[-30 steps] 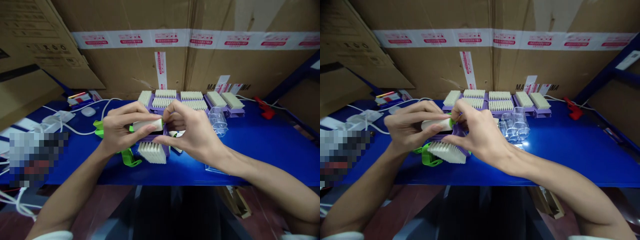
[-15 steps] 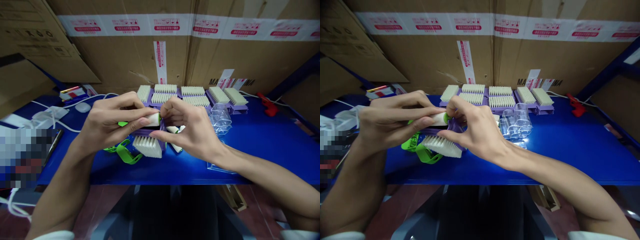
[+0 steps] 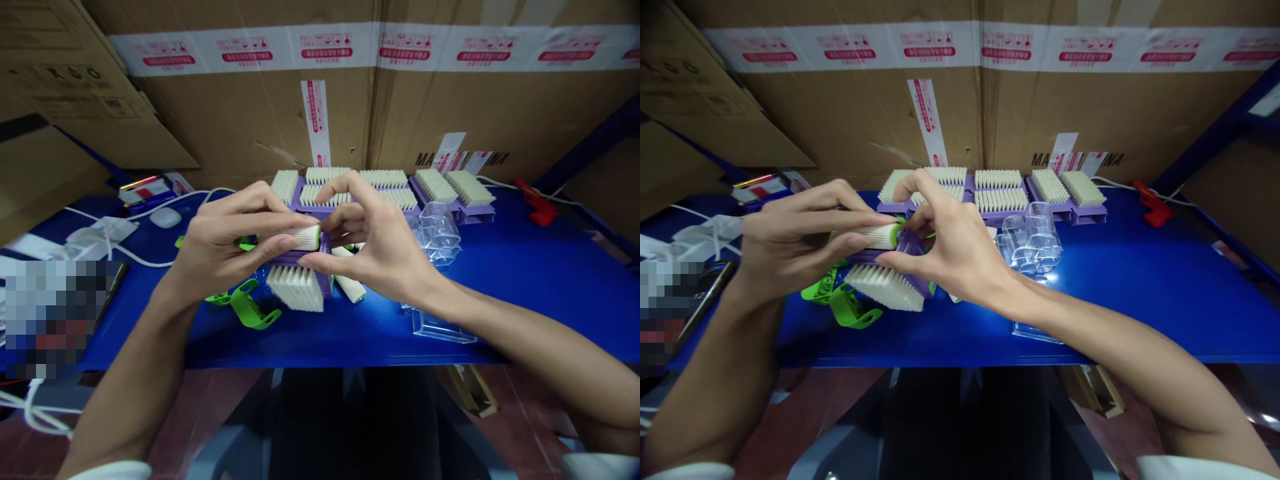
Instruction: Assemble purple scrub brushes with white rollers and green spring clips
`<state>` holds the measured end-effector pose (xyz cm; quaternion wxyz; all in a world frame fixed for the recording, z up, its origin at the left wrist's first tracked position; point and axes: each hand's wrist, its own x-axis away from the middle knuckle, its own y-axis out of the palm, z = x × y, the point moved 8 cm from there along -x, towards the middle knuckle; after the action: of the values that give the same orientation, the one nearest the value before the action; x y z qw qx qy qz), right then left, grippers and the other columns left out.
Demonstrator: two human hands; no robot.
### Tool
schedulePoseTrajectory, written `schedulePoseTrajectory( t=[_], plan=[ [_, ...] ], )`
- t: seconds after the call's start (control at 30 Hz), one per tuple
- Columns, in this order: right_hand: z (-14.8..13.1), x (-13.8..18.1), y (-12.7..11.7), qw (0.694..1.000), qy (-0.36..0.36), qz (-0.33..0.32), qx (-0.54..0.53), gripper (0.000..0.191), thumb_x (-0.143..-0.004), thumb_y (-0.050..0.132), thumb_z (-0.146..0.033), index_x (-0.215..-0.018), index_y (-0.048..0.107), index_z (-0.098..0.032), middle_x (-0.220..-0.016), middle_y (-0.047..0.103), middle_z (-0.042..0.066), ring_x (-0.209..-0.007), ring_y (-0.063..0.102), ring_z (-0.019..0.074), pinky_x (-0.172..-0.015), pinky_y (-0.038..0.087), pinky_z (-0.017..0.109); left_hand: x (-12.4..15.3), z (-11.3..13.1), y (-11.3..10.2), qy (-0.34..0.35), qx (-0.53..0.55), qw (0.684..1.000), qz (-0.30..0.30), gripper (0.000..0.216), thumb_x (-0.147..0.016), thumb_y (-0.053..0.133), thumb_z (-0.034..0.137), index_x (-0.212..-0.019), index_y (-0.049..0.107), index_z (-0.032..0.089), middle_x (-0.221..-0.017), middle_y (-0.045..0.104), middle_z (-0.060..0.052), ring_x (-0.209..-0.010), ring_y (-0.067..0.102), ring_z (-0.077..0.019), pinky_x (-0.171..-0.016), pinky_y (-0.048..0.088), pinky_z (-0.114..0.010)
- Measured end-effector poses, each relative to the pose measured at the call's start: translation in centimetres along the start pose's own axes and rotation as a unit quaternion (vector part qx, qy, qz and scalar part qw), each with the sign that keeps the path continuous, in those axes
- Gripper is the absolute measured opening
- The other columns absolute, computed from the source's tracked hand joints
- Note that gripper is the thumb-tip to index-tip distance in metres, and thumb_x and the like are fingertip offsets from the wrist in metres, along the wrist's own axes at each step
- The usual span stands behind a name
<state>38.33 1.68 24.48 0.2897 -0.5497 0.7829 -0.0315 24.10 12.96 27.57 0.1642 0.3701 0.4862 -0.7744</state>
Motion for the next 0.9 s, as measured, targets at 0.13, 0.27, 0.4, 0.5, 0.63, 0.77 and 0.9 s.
schedulePoseTrajectory(
  t=[0.13, 0.27, 0.4, 0.5, 0.63, 0.77, 0.9],
  plan=[
    [-0.9, -0.6, -1.2, 0.996, -0.006, -0.051, 0.072, 0.054, -0.097, 0.093, -0.028, -0.144, 0.065, -0.025, -0.099, 0.078, -0.001, -0.092, 0.079, 0.0205, -0.083, 0.060, 0.035, 0.5, -1.7, 1.5, -0.067, 0.055, 0.996, -0.010, 0.051, -0.107, 0.087, 0.058, -0.147, 0.082, 0.028, -0.130, 0.086, -0.009, -0.111, 0.080, -0.0240, -0.092, 0.065, -0.035],
    [-4.8, 0.3, -4.5, 0.961, -0.029, -0.024, 0.273, 0.020, -0.112, 0.081, -0.040, -0.111, 0.077, -0.020, -0.086, 0.079, 0.002, -0.078, 0.075, 0.0210, -0.073, 0.053, 0.035, 0.7, -2.3, 1.9, -0.101, 0.073, 0.991, 0.043, 0.033, -0.104, 0.092, 0.047, -0.133, 0.089, 0.032, -0.125, 0.088, -0.007, -0.116, 0.082, -0.0257, -0.100, 0.068, -0.039],
    [-5.7, 6.8, -5.3, 0.886, -0.038, -0.086, 0.454, 0.041, -0.120, 0.062, -0.056, -0.107, 0.081, -0.022, -0.084, 0.080, 0.005, -0.068, 0.074, 0.0235, -0.058, 0.048, 0.035, 0.5, -1.6, 1.6, -0.033, 0.108, 0.989, 0.100, 0.033, -0.097, 0.100, 0.036, -0.128, 0.092, 0.040, -0.132, 0.087, -0.006, -0.114, 0.084, -0.0236, -0.101, 0.072, -0.041],
    [-3.0, 13.9, -5.5, 0.805, -0.060, -0.086, 0.583, 0.055, -0.124, 0.044, -0.058, -0.129, 0.082, -0.019, -0.106, 0.085, 0.014, -0.082, 0.081, 0.0311, -0.060, 0.059, 0.041, 0.5, -1.7, 1.7, -0.016, 0.150, 0.983, 0.102, 0.033, -0.095, 0.101, 0.032, -0.126, 0.093, 0.041, -0.137, 0.085, -0.007, -0.113, 0.085, -0.0217, -0.097, 0.074, -0.038],
    [0.4, 19.6, -5.8, 0.795, -0.053, -0.068, 0.600, 0.042, -0.124, 0.046, -0.032, -0.155, 0.073, -0.022, -0.123, 0.084, 0.014, -0.097, 0.082, 0.0300, -0.073, 0.068, 0.042, 0.7, -2.5, 2.1, -0.058, 0.178, 0.976, 0.108, 0.066, -0.086, 0.108, 0.044, -0.147, 0.084, 0.038, -0.141, 0.084, -0.010, -0.126, 0.082, -0.0255, -0.104, 0.073, -0.039],
    [-3.1, 17.1, -6.8, 0.835, -0.075, 0.025, 0.545, 0.041, -0.118, 0.064, -0.024, -0.158, 0.071, -0.029, -0.126, 0.080, 0.011, -0.104, 0.080, 0.0285, -0.084, 0.068, 0.042, 1.1, -3.6, 3.5, -0.150, 0.247, 0.955, 0.063, 0.076, -0.083, 0.109, 0.054, -0.149, 0.082, 0.027, -0.148, 0.081, -0.014, -0.122, 0.082, -0.0261, -0.096, 0.072, -0.033],
    [-8.4, 9.0, -6.3, 0.895, -0.137, 0.078, 0.418, 0.052, -0.115, 0.073, -0.031, -0.167, 0.067, -0.030, -0.133, 0.076, 0.012, -0.116, 0.079, 0.0276, -0.102, 0.068, 0.043, 1.4, -4.2, 5.1, -0.193, 0.288, 0.938, 0.014, 0.086, -0.084, 0.107, 0.051, -0.157, 0.071, 0.022, -0.131, 0.084, -0.013, -0.112, 0.084, -0.0257, -0.100, 0.070, -0.038]
  ],
)
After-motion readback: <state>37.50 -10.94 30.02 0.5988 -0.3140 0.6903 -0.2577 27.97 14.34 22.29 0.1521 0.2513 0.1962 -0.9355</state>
